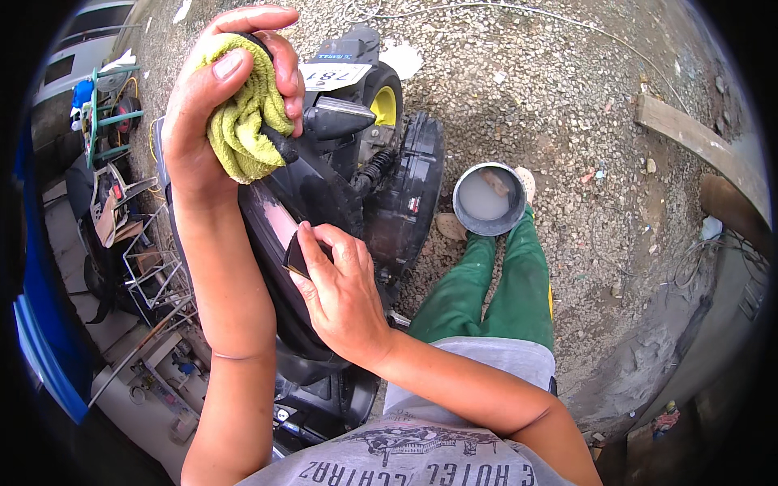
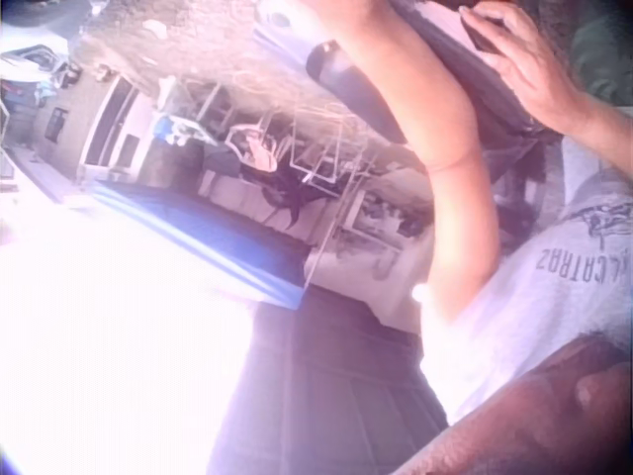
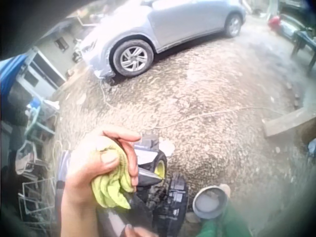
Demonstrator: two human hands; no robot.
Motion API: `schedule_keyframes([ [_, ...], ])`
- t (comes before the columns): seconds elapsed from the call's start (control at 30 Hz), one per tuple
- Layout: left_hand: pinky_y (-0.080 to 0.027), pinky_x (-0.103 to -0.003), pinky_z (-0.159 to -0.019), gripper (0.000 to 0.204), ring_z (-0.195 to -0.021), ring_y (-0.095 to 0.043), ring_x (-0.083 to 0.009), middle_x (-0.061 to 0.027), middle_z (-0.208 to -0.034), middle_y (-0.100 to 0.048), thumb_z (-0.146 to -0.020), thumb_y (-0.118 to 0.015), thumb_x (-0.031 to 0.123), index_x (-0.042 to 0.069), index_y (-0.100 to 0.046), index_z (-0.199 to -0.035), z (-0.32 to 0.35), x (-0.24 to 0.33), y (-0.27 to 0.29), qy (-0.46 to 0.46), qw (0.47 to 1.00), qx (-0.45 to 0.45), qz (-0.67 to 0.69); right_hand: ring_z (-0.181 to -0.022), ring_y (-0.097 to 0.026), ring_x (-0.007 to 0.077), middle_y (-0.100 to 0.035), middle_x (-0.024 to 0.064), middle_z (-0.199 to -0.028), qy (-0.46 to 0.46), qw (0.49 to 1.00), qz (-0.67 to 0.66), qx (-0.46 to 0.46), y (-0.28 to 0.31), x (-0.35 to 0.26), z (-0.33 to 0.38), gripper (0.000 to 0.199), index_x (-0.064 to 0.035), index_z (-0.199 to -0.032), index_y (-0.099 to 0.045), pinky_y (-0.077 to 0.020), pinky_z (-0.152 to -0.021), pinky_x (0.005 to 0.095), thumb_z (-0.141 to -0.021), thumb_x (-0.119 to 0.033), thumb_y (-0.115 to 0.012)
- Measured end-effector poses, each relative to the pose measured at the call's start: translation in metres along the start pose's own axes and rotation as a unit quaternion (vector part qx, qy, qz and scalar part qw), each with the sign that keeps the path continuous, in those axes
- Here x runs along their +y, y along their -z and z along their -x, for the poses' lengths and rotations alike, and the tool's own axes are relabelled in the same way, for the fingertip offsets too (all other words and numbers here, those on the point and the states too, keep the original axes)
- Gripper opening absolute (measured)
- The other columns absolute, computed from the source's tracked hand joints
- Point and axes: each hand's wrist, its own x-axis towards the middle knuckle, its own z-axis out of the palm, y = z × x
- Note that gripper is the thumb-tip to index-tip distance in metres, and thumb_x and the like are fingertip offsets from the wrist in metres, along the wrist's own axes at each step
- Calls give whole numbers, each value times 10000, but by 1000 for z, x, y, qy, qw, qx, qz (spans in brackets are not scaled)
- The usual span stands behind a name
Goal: The person cleans the side panel of a black motorcycle using a green cloth and a small black scraper. They repeatedly wipe the surface and scrape off residue, occasionally dipping the cloth into a bucket of water on the ground.
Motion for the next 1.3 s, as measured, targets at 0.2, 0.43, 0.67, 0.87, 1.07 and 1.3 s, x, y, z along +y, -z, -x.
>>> schedule_keyframes([
  [0.2, -575, -332, -689, 501, -733, -684, -258, -220, -874, -680, -903, -643, 197, -153, -541, -1247, 0, 3, 4, 15, 996, 28, 88, -1140, -535, 368, -519, 199, -1310, -16, 999, -42, 19, -5, -7, -19, 520, 30, -1456, -524, -434, -1020, 460, -975, -101, -673],
  [0.43, -578, -335, -702, 485, -743, -685, -250, -212, -880, -682, -903, -651, 197, -135, -551, -1242, 0, 0, 2, 12, 995, 32, 98, -1164, -534, 377, -529, 211, -1299, -28, 998, -41, 29, -9, -14, -38, 511, 44, -1458, -516, -432, -1036, 463, -985, -89, -657],
  [0.67, -576, -325, -696, 477, -739, -684, -243, -210, -880, -683, -901, -653, 193, -132, -557, -1237, 0, 0, 0, 0, 994, 38, 99, -1157, -535, 379, -526, 218, -1300, -48, 999, -26, -4, 0, -11, -4, 515, 47, -1458, -510, -431, -1034, 456, -983, -86, -656],
  [0.87, -575, -323, -685, 473, -723, -683, -246, -212, -870, -682, -895, -652, 194, -135, -568, -1224, 0, 1, 1, 14, 995, 57, 76, -1145, -533, 377, -530, 205, -1288, -26, 999, -22, -3, 2, -9, -9, 520, 42, -1442, -518, -433, -1019, 462, -965, -86, -679],
  [1.07, -576, -325, -665, 479, -705, -684, -253, -226, -858, -679, -884, -641, 183, -150, -563, -1220, -3, -1, -1, 3, 996, 49, 79, -1142, -525, 368, -525, 198, -1295, -7, 1000, -20, 18, -4, -10, -37, 560, 23, -1457, -514, -426, -1014, 469, -940, -75, -705],
  [1.3, -575, -320, -646, 478, -691, -682, -257, -226, -849, -674, -875, -629, 178, -155, -556, -1210, 0, -1, -2, 3, 996, 64, 60, -1141, -530, 370, -516, 195, -1314, -16, 1000, -22, -2, 0, -2, -2, 593, 16, -1478, -500, -434, -1005, 471, -926, -56, -706],
])
